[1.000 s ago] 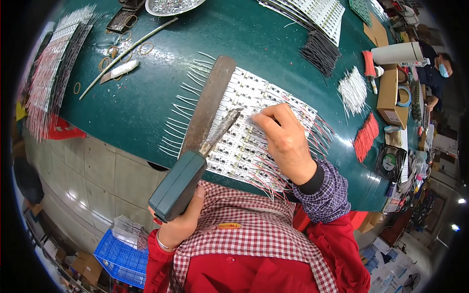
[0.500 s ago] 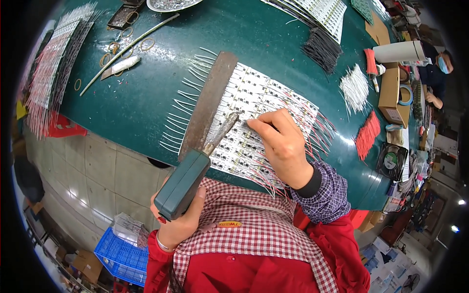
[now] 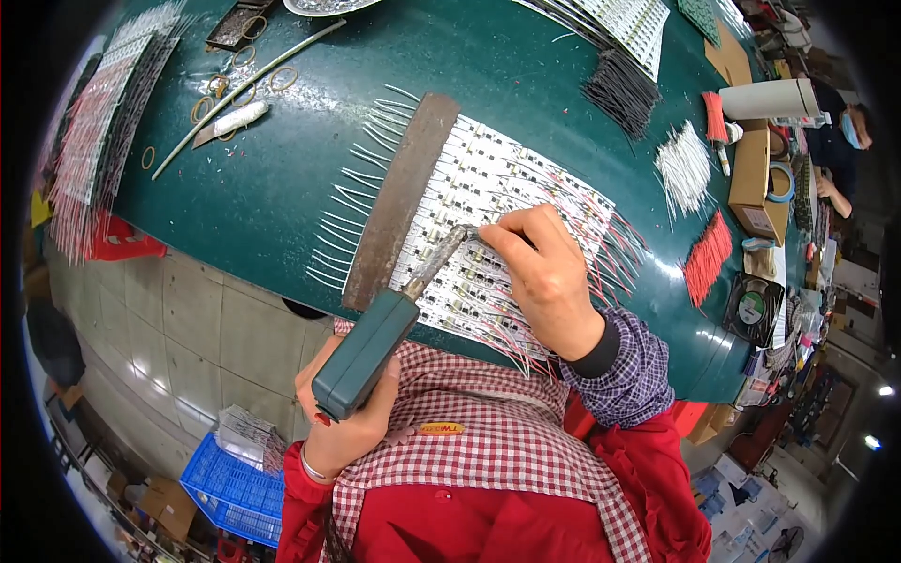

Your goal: The person attaches wires to a circuit board panel by positioning each wire by hand and soldering it in place with a soldering gun.

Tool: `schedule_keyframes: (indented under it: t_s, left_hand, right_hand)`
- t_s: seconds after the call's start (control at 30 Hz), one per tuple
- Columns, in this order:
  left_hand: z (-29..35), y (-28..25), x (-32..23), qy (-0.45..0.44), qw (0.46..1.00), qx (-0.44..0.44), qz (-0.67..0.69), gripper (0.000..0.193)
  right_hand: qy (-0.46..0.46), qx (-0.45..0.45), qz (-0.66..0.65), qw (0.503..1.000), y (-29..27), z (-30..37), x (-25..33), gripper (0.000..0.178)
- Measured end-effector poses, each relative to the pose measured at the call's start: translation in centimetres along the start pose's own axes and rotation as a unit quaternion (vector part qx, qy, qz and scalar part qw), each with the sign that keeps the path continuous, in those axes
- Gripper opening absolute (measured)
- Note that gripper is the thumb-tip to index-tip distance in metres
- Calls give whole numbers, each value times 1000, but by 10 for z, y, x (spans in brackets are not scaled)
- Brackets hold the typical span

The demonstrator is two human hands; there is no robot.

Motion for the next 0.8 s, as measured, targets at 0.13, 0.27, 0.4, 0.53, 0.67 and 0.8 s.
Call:
schedule_keyframes:
  t_s: [0.13,0.27,0.4,0.53,0.67,0.8]
  left_hand:
    - [1,-1,1,-29,999,-2,20,16]
    - [13,1,9,-51,998,-30,28,17]
    - [22,2,16,-88,994,-51,49,22]
    - [23,-3,12,-80,996,-23,39,24]
    - [23,-2,14,-56,997,-49,25,23]
    - [20,-4,9,-70,996,-21,47,22]
  right_hand:
    - [-1,3,1,1000,0,0,0,33]
    - [-5,7,9,1000,0,1,0,31]
    - [-5,4,14,1000,2,2,-1,32]
    - [-19,-5,16,1000,0,1,2,32]
    - [-26,-12,-11,1000,0,5,8,36]
    - [-20,-1,-22,1000,0,6,8,38]
Point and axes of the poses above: each hand's wrist, its own z-axis away from the middle knuckle, its own y-axis out of the palm, x = y × z, the point moved 4 cm from there along -z, towards the middle knuckle, and after that the axes turned 15 degrees about -z, right-handed, at the moved point
